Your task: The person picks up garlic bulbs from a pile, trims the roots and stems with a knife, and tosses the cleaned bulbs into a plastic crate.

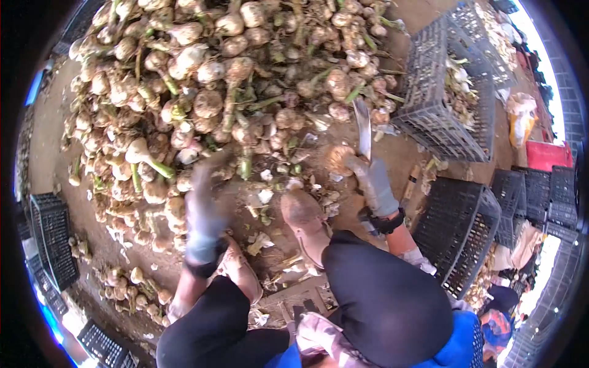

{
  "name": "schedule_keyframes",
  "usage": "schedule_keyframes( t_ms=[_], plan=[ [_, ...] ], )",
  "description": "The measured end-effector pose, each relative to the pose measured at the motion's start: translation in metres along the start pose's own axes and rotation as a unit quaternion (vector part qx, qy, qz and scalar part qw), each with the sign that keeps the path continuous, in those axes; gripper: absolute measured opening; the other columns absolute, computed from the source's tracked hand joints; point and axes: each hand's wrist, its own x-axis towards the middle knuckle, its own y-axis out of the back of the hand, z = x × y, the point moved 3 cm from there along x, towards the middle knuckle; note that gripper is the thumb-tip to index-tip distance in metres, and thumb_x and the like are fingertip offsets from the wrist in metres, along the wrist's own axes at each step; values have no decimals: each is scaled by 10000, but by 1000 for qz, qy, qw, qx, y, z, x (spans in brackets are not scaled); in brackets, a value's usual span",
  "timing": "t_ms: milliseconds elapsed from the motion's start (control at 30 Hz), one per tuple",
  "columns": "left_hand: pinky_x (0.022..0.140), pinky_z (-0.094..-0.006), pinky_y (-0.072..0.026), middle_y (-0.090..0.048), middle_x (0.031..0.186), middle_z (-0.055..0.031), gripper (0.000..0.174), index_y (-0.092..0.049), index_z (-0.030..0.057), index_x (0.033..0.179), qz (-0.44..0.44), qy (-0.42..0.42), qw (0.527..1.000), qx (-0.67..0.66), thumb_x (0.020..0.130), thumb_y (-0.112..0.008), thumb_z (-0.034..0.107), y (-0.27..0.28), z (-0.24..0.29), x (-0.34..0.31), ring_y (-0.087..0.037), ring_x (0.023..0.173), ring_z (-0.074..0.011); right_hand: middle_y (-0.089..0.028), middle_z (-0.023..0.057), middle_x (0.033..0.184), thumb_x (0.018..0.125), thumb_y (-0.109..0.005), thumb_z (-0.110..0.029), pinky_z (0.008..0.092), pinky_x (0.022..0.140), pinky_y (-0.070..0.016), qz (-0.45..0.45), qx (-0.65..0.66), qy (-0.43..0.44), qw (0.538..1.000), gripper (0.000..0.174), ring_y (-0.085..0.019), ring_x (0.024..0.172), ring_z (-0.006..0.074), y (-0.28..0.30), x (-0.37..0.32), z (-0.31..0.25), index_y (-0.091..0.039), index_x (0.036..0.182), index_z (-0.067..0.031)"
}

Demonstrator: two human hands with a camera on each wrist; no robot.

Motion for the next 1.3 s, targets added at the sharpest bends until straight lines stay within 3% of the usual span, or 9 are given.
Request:
schedule_keyframes(
  t_ms=[67, 367, 400, 600, 733, 800, 967, 1067, 1300],
  plan=[
    [993, -387, -374, -458, 1298, -147, 604, -419, -8, 1289, -84, -217, 973, 7, 730, -648, 5, -38, 20, 17, -451, 1195, -274, -629, 27, 773, 817, -611, -523, 240, 528, -426, -94, 152, 15, 984, 556, -534, 617, 76, -47, -10, -46, -641, 999, 2],
    [839, -284, -483, -651, 1027, -63, 395, -525, 19, 1169, -45, 254, 936, -239, 781, -594, -6, -23, -35, -24, -617, 928, -143, -619, 103, 762, 619, -730, -222, 357, 567, -492, -27, -279, 510, 813, 486, -624, 649, 257, -96, -21, -83, -586, 1044, -35],
    [856, -336, -483, -640, 1074, -58, 448, -490, 32, 1232, -67, -110, 990, 65, 791, -559, 7, -24, -21, -19, -621, 940, -169, -619, 103, 762, 619, -730, -222, 357, 567, -492, -28, -280, 508, 814, 486, -624, 649, 257, -100, -23, -85, -586, 1044, -35],
    [879, -378, -473, -609, 1144, -49, 495, -474, 31, 1256, -87, -169, 978, 86, 786, -620, 86, -30, -25, -29, -602, 993, -173, -547, 67, 676, 580, -687, -153, 375, 537, -444, -41, -418, 494, 761, 328, -563, 586, 252, -111, -29, -88, -549, 859, -50],
    [870, -348, -475, -597, 1161, -33, 545, -484, 72, 1268, -132, 229, 903, -338, 764, -684, 130, -30, -36, -28, -588, 991, -150, -549, 75, 678, 581, -676, -145, 376, 550, -445, -62, -411, 517, 748, 279, -567, 597, 259, -115, -23, -80, -521, 800, -70],
    [825, -303, -495, -606, 1131, -67, 540, -519, 43, 1214, -145, -356, 901, 199, 720, -725, 116, -27, -22, -33, -594, 943, -121, -544, 75, 674, 595, -668, -152, 390, 552, -446, -73, -341, 541, 765, 281, -568, 599, 271, -116, -15, -72, -535, 828, -69],
    [846, -326, -506, -598, 1112, -112, 295, -512, 1, 1180, -142, 263, 906, -299, 918, -425, 105, -31, -11, -28, -595, 999, -188, -623, 115, 751, 658, -648, -130, 406, 588, -477, -76, -404, 418, 810, 323, -604, 690, 324, -96, 27, -39, -609, 971, -60],
    [741, -300, -488, -637, 896, -79, 420, -590, 3, 1043, -81, -80, 987, -112, 656, -745, 60, -4, 38, -19, -605, 826, -167, -626, 130, 737, 719, -631, -128, 412, 598, -486, 13, -416, 309, 855, 261, -605, 689, 344, -33, 40, -14, -618, 969, -55],
    [826, -292, -478, -662, 971, -96, 433, -528, -53, 1112, -57, 183, 934, -300, 725, -692, 50, -38, -9, -13, -614, 879, -117, -620, 143, 709, 732, -599, -139, 385, 526, -465, 32, -277, 377, 883, 209, -592, 574, 301, -65, -11, -34, -639, 927, -75]
  ],
)
